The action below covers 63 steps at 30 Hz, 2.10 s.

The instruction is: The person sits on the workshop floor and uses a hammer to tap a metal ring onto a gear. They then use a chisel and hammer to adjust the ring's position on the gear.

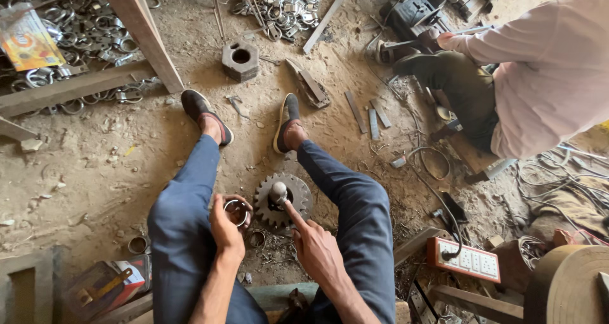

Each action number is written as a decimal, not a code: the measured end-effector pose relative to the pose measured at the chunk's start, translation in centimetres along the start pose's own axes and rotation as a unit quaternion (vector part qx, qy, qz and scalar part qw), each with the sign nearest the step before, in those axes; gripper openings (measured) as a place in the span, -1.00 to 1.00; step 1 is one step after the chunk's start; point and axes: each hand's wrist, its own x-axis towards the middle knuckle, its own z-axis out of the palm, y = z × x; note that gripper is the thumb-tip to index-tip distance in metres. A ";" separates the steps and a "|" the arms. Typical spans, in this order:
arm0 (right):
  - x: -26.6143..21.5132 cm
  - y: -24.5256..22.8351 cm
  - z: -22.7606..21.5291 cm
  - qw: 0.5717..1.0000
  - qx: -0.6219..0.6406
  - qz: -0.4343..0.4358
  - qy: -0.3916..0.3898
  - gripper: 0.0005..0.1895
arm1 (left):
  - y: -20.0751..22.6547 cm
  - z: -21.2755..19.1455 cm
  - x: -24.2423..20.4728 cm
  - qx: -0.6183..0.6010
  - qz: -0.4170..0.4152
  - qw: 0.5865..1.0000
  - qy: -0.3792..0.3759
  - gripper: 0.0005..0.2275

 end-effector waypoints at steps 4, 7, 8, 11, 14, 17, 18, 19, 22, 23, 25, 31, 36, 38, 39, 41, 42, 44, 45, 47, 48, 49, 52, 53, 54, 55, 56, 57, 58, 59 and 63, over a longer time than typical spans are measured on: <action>0.0 0.0 -0.2 1.000 -0.002 -0.001 -0.003 -0.28 | -0.4 0.1 -0.1 0.000 0.032 0.998 -0.049 -0.57; -0.2 0.0 -0.3 1.000 0.011 -0.001 -0.001 -0.29 | -0.8 0.2 -0.4 0.035 0.028 0.998 -0.033 -0.60; -0.2 0.0 -0.3 1.000 0.008 -0.006 0.002 -0.28 | -0.9 0.3 -0.5 0.033 0.024 0.999 -0.035 -0.61; 0.0 -0.2 -0.5 1.000 0.007 -0.006 -0.001 -0.27 | -0.9 0.4 -0.5 0.023 0.019 0.999 -0.046 -0.63; -0.1 0.0 -0.8 1.000 0.014 0.014 -0.020 -0.27 | -1.3 0.6 -0.7 0.007 0.008 0.998 -0.057 -0.64; 0.2 -0.2 -0.6 1.000 0.019 0.007 -0.010 -0.27 | -1.0 0.3 -0.3 -0.002 -0.012 0.999 -0.052 -0.64; 0.4 -0.2 -0.5 1.000 0.017 0.001 -0.006 -0.27 | -1.0 0.3 -0.1 -0.012 -0.010 0.999 -0.052 -0.65; 0.4 -0.1 -0.6 1.000 0.015 -0.004 -0.002 -0.26 | -1.0 0.3 0.0 -0.022 -0.009 0.998 -0.053 -0.65; 0.5 0.1 -0.6 1.000 0.029 -0.006 0.001 -0.28 | -1.6 0.5 0.3 0.018 -0.007 1.000 -0.019 -0.65; 0.6 0.0 -0.5 1.000 0.028 0.001 -0.003 -0.28 | -1.6 0.3 0.6 0.008 -0.031 0.999 0.002 -0.66; 0.7 0.0 -0.5 0.999 0.026 0.017 -0.011 -0.29 | -1.9 0.0 1.0 -0.013 -0.078 0.996 0.044 -0.66; 1.1 -0.5 -1.2 0.998 0.037 0.033 -0.038 -0.33 | -1.9 -0.1 1.5 -0.137 -0.107 0.985 -0.008 -0.65; 1.1 -0.7 -1.3 0.999 0.038 0.010 -0.022 -0.34 | -1.2 0.4 1.0 -0.133 -0.088 0.986 -0.038 -0.67; 1.0 -0.7 -1.3 0.999 0.041 0.009 -0.019 -0.34 | -1.0 0.6 0.7 -0.116 -0.077 0.989 -0.054 -0.66; 1.0 -0.7 -1.3 0.999 0.043 0.010 -0.018 -0.35 | -0.9 0.7 0.7 -0.107 -0.075 0.990 -0.051 -0.66; 1.2 -0.6 -1.4 0.999 0.039 0.014 -0.020 -0.35 | -1.0 0.8 0.7 -0.108 -0.073 0.990 -0.049 -0.68; 1.1 -0.6 -1.4 0.999 0.033 0.017 -0.022 -0.35 | -1.1 0.7 0.7 -0.120 -0.074 0.989 -0.049 -0.69; 1.0 -0.6 -1.2 0.999 0.030 0.017 -0.023 -0.34 | -1.3 0.4 0.8 -0.134 -0.069 0.987 -0.051 -0.71; 1.1 -0.6 -1.1 0.999 0.035 0.015 -0.022 -0.34 | -1.4 0.2 0.8 -0.136 -0.064 0.987 -0.053 -0.72; 1.1 -0.5 -1.0 0.999 0.034 0.016 -0.023 -0.33 | -1.4 0.3 1.0 -0.123 -0.056 0.990 -0.042 -0.73; 1.1 -0.4 -0.9 0.999 0.028 0.020 -0.025 -0.32 | -1.3 0.5 1.0 -0.109 -0.053 0.992 -0.029 -0.74; 1.2 -0.3 -1.0 0.999 0.022 0.022 -0.028 -0.32 | -1.1 1.0 1.0 -0.096 -0.050 0.994 -0.016 -0.74; 1.0 -0.1 -0.9 0.999 0.035 -0.005 -0.005 -0.31 | 0.3 2.0 0.2 -0.022 0.040 0.999 -0.015 -0.69; 0.9 -0.2 -0.8 0.999 0.038 -0.018 0.000 -0.31 | 1.3 1.8 -0.1 -0.006 0.082 0.996 -0.019 -0.66; 0.9 -0.2 -0.7 0.999 0.041 -0.030 0.006 -0.30 | 2.4 1.3 -0.3 0.010 0.123 0.992 -0.022 -0.63; 1.0 -0.1 -0.6 0.998 0.045 -0.038 0.013 -0.30 | 3.5 0.7 -0.5 0.028 0.162 0.986 -0.028 -0.59; 1.2 0.0 -0.6 0.999 0.038 -0.029 0.005 -0.30 | 4.6 -0.5 -0.5 0.059 0.203 0.977 -0.010 -0.57; 1.0 0.1 -0.5 0.999 0.031 -0.015 -0.002 -0.30 | 5.5 -2.0 -0.4 0.090 0.239 0.967 0.006 -0.54; 1.0 0.2 -0.5 1.000 0.023 -0.001 -0.009 -0.30 | 6.1 -4.0 -0.4 0.199 0.275 0.938 0.073 -0.57; 1.0 0.3 -0.5 1.000 0.026 0.001 -0.013 -0.30 | 6.6 -6.3 -0.1 0.304 0.307 0.892 0.136 -0.60; 1.2 0.2 -0.6 0.999 0.023 0.010 -0.031 -0.30 | 4.7 -16.3 2.3 0.514 0.299 0.760 0.263 -0.54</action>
